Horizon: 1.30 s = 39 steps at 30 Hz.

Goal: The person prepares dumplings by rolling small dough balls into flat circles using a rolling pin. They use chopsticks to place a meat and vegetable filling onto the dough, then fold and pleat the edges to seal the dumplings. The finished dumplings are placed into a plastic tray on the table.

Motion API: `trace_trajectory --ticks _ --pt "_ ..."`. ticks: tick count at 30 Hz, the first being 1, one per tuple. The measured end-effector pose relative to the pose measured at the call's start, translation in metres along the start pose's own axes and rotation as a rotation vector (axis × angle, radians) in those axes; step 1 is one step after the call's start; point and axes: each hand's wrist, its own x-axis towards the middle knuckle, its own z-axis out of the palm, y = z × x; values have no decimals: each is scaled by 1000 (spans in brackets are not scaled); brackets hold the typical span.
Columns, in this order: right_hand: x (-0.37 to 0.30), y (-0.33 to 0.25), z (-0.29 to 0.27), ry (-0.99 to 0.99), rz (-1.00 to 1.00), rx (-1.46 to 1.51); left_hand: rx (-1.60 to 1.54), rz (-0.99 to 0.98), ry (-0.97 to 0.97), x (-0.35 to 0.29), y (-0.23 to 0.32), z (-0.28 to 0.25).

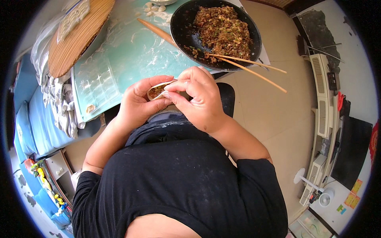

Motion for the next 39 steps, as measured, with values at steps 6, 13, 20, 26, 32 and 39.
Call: trace_trajectory --ticks 6,13,20,26,32,39 --pt "4 -4 -7 -24 -64 -43 79 71 -3 -4 6 2" --pt "9 -4 -14 -119 -43 -34 250 114 -31 -6 11 2" --pt "11 -6 -16 -150 -280 -257 245 123 -35 -5 7 1" --pt "5 -1 -8 -41 -463 -461 118 75 -4 -8 -2 -1" --pt "8 1 -4 -69 -316 -267 109 28 70 -8 0 0" --pt "9 -5 -6 -138 -286 -267 224 16 66 -8 -3 -2"
